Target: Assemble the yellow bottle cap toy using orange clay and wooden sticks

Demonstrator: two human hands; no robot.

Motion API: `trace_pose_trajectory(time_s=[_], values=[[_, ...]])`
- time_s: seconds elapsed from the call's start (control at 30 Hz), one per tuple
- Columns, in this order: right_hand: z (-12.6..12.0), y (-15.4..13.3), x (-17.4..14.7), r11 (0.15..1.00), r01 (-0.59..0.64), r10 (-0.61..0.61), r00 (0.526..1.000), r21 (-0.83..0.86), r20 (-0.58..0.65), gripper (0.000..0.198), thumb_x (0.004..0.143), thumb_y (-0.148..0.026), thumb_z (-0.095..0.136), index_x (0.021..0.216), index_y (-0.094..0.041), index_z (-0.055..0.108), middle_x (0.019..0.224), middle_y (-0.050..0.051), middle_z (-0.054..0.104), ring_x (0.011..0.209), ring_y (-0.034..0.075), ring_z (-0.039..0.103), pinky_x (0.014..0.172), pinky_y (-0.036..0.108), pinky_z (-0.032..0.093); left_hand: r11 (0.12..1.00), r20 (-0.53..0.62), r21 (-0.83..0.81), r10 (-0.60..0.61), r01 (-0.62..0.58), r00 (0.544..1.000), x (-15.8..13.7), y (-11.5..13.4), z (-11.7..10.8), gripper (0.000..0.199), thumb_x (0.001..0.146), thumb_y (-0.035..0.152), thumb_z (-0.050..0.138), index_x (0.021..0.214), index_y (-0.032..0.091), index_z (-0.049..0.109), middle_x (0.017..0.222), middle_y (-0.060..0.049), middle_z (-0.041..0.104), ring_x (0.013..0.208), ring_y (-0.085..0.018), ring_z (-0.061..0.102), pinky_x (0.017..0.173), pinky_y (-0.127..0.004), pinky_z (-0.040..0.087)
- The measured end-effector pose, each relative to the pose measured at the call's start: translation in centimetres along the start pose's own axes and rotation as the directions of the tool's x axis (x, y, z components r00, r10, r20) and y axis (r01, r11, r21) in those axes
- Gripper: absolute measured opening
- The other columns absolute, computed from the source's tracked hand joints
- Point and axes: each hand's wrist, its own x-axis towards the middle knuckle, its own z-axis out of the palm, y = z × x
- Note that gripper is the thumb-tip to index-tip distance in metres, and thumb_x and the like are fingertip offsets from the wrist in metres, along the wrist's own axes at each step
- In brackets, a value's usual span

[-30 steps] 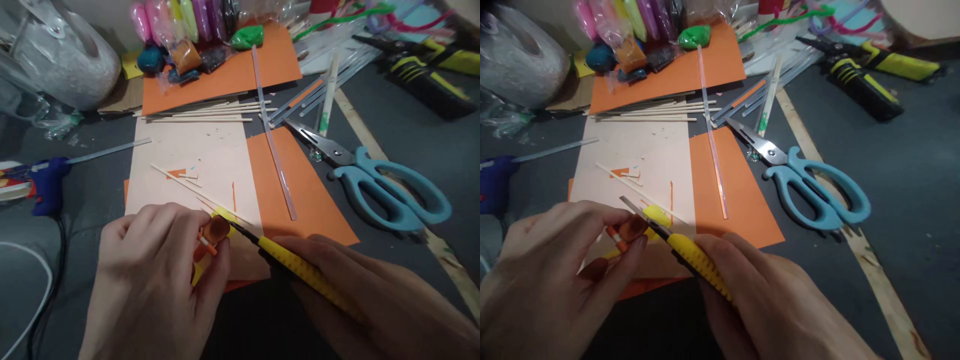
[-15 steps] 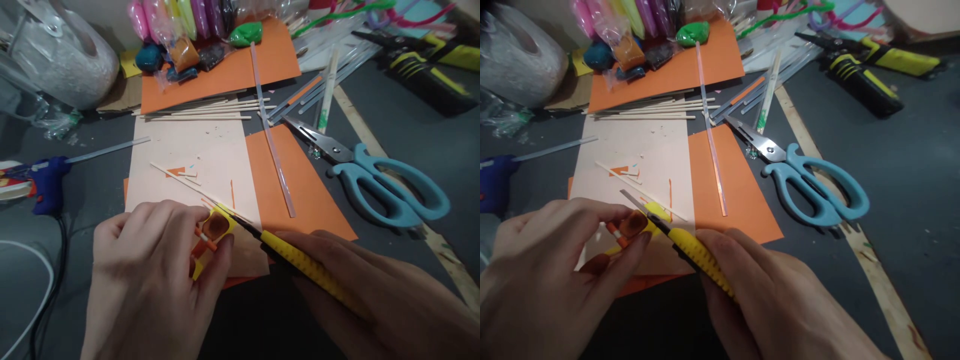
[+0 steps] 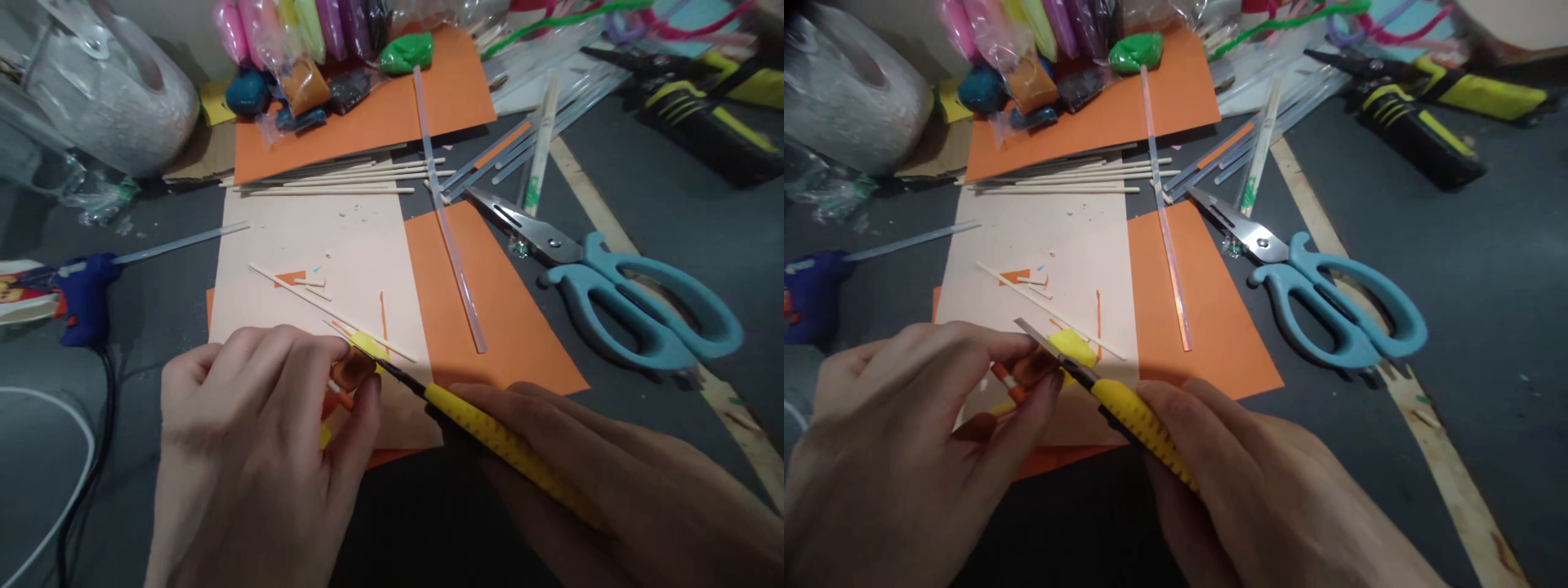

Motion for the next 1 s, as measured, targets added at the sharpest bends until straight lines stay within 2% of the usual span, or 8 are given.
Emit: trace_pose_trajectory(time_s=[0.17,0.27,0.43,0.53,0.63,0.73,0.87,1.0], values=[[-0.6,0.0,0.0,0.998,-0.051,0.049,0.998,-0.036,-0.05,0.04,0.097,-0.024,0.048,0.133,-0.039,0.051,0.094,-0.009,0.078,0.066,0.01,0.075,0.061,0.013,0.06,0.992,0.011,-0.093,-0.086,0.087,0.996,-0.7,-0.3,-0.5,0.028,0.095,0.042,0.059,0.117,0.026,0.057,0.094,-0.001,0.072,0.082,-0.025,0.068,0.075,-0.04,0.04],[-0.5,-0.1,0.1,0.996,-0.075,0.072,0.995,-0.053,-0.064,0.037,0.097,-0.029,0.049,0.132,-0.041,0.052,0.098,-0.01,0.079,0.07,0.011,0.076,0.059,0.016,0.06,0.974,0.039,-0.202,-0.093,0.099,0.995,-1.4,-1.0,-0.9,0.033,0.094,0.045,0.059,0.124,0.031,0.056,0.108,0.001,0.075,0.088,-0.023,0.071,0.076,-0.036,0.045],[-0.3,-0.2,0.5,0.992,-0.125,0.124,0.989,-0.016,-0.077,0.034,0.096,-0.033,0.052,0.127,-0.046,0.055,0.097,-0.012,0.08,0.07,0.011,0.077,0.054,0.015,0.059,0.972,-0.002,-0.19,-0.14,0.137,0.99,-1.7,-1.3,-0.8,0.032,0.094,0.042,0.059,0.124,0.031,0.056,0.108,0.001,0.075,0.094,-0.024,0.07,0.082,-0.037,0.047],[-0.5,-0.4,0.9,0.992,-0.121,0.124,0.984,0.031,-0.127,0.024,0.097,-0.034,0.056,0.118,-0.042,0.061,0.093,-0.011,0.081,0.067,0.013,0.076,0.056,0.016,0.059,0.978,-0.021,-0.185,-0.105,0.099,0.994,-1.3,-1.1,-0.6,0.021,0.096,0.035,0.06,0.116,0.03,0.057,0.104,0.001,0.076,0.092,-0.023,0.07,0.081,-0.037,0.046],[-1.1,-0.6,1.2,0.979,-0.188,0.193,0.979,0.079,-0.063,0.019,0.097,-0.032,0.056,0.111,-0.035,0.069,0.098,-0.006,0.081,0.075,0.014,0.077,0.06,0.017,0.059,0.981,-0.04,-0.175,-0.098,0.09,0.994,-0.9,-1.0,-0.6,0.015,0.096,0.029,0.06,0.111,0.03,0.058,0.104,0.001,0.076,0.094,-0.023,0.07,0.081,-0.037,0.044],[-1.8,-0.7,1.5,0.949,-0.285,0.284,0.958,0.137,0.024,0.019,0.098,-0.033,0.055,0.104,-0.031,0.072,0.098,-0.004,0.081,0.076,0.015,0.076,0.055,0.018,0.056,0.986,-0.039,-0.16,-0.059,0.052,0.997,-0.7,-1.3,-0.7,0.02,0.096,0.023,0.058,0.115,0.029,0.058,0.105,0.0,0.075,0.094,-0.023,0.07,0.083,-0.038,0.043],[-2.2,-0.6,1.8,0.929,-0.315,0.304,0.949,0.196,0.086,0.022,0.098,-0.039,0.054,0.1,-0.028,0.073,0.078,-0.004,0.077,0.059,0.014,0.068,0.046,0.02,0.049,0.979,-0.022,-0.195,0.063,-0.066,0.998,-0.6,-2.1,-1.0,0.033,0.096,0.014,0.054,0.126,0.027,0.054,0.117,-0.003,0.074,0.101,-0.023,0.069,0.087,-0.038,0.043],[-2.0,-0.8,1.8,0.93,-0.324,0.311,0.945,0.176,0.099,0.022,0.098,-0.037,0.051,0.096,-0.028,0.071,0.09,-0.003,0.081,0.069,0.016,0.073,0.047,0.019,0.051,0.977,0.006,-0.17,0.131,-0.128,0.991,-0.2,-3.4,-1.2,0.041,0.097,0.011,0.051,0.135,0.026,0.05,0.126,-0.006,0.072,0.113,-0.026,0.067,0.094,-0.042,0.04]])
